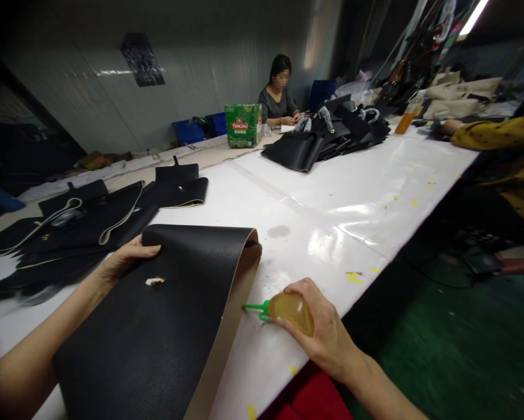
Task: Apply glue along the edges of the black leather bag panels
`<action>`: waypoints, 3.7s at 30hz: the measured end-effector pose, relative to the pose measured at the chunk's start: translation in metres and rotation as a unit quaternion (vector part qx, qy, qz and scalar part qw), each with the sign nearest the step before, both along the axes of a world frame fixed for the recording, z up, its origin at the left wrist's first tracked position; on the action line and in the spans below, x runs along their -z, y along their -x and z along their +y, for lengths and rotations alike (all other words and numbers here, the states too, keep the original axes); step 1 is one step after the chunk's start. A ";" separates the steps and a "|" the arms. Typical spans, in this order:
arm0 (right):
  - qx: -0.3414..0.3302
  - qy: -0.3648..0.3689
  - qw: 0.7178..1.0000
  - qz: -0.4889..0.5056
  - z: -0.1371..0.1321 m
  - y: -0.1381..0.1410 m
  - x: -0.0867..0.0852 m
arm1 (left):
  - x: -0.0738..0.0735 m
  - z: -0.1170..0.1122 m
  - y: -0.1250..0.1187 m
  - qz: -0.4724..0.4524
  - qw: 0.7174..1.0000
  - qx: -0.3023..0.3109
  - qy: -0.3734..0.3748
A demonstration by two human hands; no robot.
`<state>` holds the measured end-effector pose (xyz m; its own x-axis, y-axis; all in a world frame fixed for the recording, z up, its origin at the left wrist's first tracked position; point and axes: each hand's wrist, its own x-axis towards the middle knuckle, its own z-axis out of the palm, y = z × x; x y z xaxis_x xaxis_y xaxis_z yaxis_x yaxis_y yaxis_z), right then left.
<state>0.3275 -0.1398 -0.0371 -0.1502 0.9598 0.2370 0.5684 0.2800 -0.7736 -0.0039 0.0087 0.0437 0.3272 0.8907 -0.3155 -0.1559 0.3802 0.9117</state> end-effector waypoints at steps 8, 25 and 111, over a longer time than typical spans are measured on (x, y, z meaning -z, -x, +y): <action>-0.031 0.040 0.998 0.024 -0.021 0.007 0.007 | 0.001 -0.002 0.002 -0.018 1.000 -0.022 -0.007; 0.104 0.093 0.989 0.051 -0.018 0.013 0.016 | 0.006 -0.004 0.010 -0.032 0.999 -0.028 -0.011; 0.307 0.154 0.767 0.542 -0.030 -0.017 0.003 | -0.037 0.003 0.032 0.004 0.988 -0.119 -0.095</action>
<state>0.3442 -0.1701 -0.0404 0.4769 0.8069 -0.3485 -0.5030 -0.0746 -0.8611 -0.0355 0.0118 0.0803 0.0995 0.9856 -0.1370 -0.2129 0.1556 0.9646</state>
